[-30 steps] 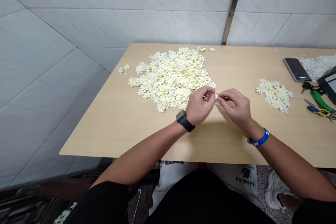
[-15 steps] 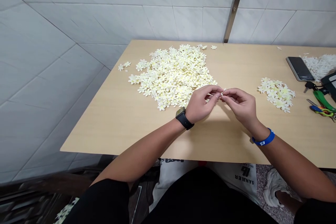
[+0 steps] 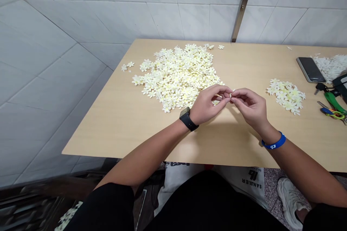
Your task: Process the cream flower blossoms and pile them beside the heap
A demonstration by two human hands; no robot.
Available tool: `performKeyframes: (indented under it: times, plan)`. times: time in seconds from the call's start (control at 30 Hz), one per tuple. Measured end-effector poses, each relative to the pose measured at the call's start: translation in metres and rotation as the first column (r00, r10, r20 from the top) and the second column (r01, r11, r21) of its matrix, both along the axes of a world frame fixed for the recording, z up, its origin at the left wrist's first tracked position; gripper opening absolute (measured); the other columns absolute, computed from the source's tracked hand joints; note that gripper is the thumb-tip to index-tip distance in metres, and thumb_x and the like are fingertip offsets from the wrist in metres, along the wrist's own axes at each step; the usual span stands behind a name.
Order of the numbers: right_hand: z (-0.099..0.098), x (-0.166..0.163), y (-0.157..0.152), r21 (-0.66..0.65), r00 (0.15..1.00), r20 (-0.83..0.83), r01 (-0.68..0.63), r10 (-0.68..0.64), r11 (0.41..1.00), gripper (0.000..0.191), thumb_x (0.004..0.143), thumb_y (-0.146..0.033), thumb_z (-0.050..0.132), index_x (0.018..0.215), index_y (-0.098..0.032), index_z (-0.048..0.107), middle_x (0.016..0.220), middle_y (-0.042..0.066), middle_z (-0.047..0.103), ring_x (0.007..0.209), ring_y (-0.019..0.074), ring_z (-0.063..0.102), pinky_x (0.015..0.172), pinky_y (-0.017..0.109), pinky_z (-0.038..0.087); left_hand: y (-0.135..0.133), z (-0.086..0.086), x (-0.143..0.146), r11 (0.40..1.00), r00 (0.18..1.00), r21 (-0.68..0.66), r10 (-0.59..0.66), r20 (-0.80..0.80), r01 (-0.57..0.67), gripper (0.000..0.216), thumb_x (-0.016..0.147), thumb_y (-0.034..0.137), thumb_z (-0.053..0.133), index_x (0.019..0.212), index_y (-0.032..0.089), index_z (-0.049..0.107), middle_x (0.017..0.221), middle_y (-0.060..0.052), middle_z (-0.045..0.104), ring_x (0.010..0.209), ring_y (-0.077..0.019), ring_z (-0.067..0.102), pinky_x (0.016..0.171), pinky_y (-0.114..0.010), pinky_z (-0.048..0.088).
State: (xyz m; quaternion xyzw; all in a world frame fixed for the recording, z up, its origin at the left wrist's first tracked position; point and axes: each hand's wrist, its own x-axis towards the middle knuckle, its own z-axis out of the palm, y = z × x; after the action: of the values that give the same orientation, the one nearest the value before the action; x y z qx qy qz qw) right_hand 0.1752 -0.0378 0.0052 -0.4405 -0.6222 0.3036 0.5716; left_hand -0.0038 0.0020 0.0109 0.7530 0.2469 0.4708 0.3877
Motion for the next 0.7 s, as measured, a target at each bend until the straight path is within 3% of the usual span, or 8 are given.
performKeyframes:
  times: [0.2, 0.4, 0.7]
  plan:
    - [0.0015, 0.0012, 0.0003, 0.024, 0.999, -0.004, -0.041, 0.041, 0.999, 0.009, 0.089, -0.030, 0.076, 0.094, -0.023, 0.074, 0.093, 0.004, 0.075, 0.089, 0.0174, 0.072, 0.082, 0.032, 0.063, 0.0016, 0.0002, -0.0009, 0.999, 0.999, 0.000, -0.041, 0.015, 0.041, 0.017, 0.092, 0.019, 0.064, 0.108, 0.017, 0.067, 0.100, -0.007, 0.070, 0.090, -0.0131, 0.067, 0.079, -0.024, 0.059]
    - [0.0032, -0.0030, 0.0014, -0.041, 0.998, -0.063, -0.017, 0.014, 0.999, 0.026, 0.080, -0.044, 0.084, 0.088, -0.023, 0.072, 0.089, 0.004, 0.073, 0.085, 0.0190, 0.072, 0.082, 0.035, 0.064, 0.0006, 0.0042, -0.0015, 1.000, 1.000, -0.013, -0.008, 0.001, 0.008, 0.015, 0.096, 0.023, 0.059, 0.105, 0.017, 0.069, 0.100, -0.008, 0.073, 0.088, -0.0144, 0.068, 0.079, -0.027, 0.058]
    - [-0.0034, -0.0068, 0.0038, -0.068, 0.999, -0.054, -0.009, 0.006, 0.998, 0.028, 0.082, -0.048, 0.081, 0.089, -0.023, 0.071, 0.090, 0.004, 0.074, 0.085, 0.0196, 0.073, 0.082, 0.037, 0.065, 0.0038, -0.0054, 0.0044, 0.982, 0.996, -0.189, -0.011, 0.093, 0.029, 0.015, 0.095, 0.027, 0.060, 0.101, 0.017, 0.069, 0.096, -0.006, 0.075, 0.086, -0.0149, 0.072, 0.079, -0.028, 0.059]
